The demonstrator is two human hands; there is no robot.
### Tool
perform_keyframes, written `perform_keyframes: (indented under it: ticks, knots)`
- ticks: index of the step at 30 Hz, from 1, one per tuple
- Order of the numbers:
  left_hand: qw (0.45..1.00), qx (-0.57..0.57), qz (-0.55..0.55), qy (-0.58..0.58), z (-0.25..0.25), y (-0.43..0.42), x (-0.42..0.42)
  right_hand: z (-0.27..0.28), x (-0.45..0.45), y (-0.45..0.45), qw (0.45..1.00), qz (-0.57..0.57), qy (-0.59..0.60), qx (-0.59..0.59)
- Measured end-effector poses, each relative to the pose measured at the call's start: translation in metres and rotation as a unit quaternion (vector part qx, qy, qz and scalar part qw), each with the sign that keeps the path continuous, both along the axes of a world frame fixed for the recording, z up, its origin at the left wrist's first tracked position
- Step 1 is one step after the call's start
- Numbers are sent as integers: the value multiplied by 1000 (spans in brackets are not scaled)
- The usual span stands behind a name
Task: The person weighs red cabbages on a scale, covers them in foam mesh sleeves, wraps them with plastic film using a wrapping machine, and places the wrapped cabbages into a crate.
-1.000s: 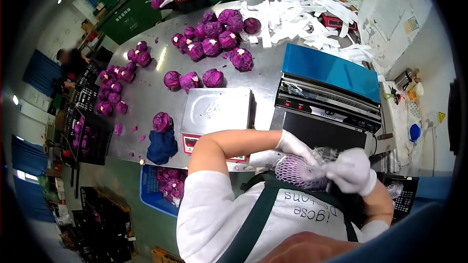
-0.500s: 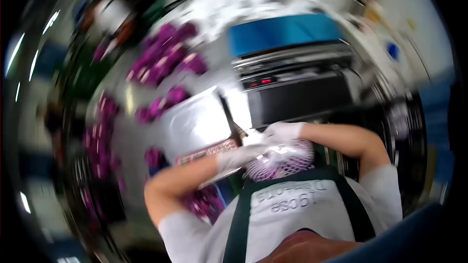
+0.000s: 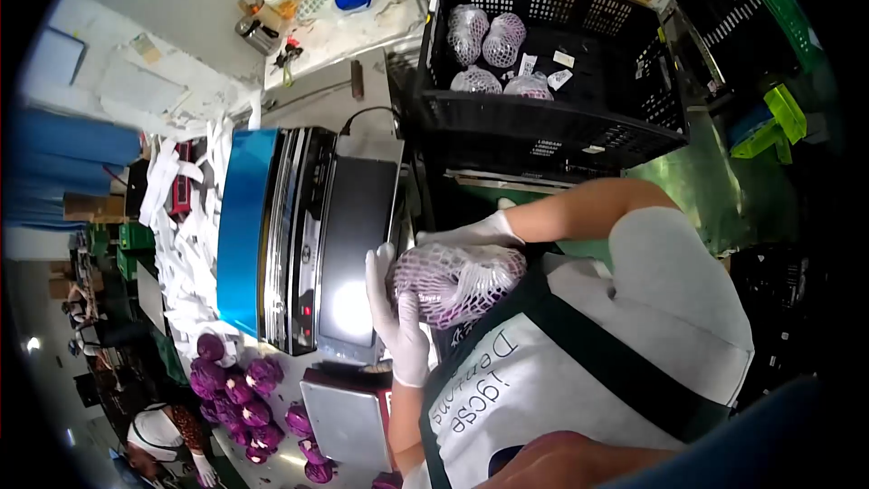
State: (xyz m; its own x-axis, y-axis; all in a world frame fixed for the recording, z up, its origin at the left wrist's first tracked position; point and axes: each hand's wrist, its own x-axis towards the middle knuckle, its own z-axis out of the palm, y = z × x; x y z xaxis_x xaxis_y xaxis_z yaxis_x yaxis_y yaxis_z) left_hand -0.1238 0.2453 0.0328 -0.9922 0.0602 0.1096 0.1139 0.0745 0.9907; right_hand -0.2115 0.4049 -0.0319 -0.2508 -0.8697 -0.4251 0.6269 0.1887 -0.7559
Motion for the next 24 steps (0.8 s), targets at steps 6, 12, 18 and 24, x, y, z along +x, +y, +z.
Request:
perform_keyframes:
  ticks: [6,12,18,24]
  knots:
    - [987,158,4,-40,-35,62,-56,17,-97,163,933,-323,-116,-112]
    - [972,99,105,-183,-33,108,-79,-77,-224,342,713,-691,-18,-117]
    - [945,76,227,-223,-38,91,-48,-179,-248,392,690,-715,15,111]
    - [917,106,335,-191,-60,73,8,-175,-278,386,611,-592,338,402]
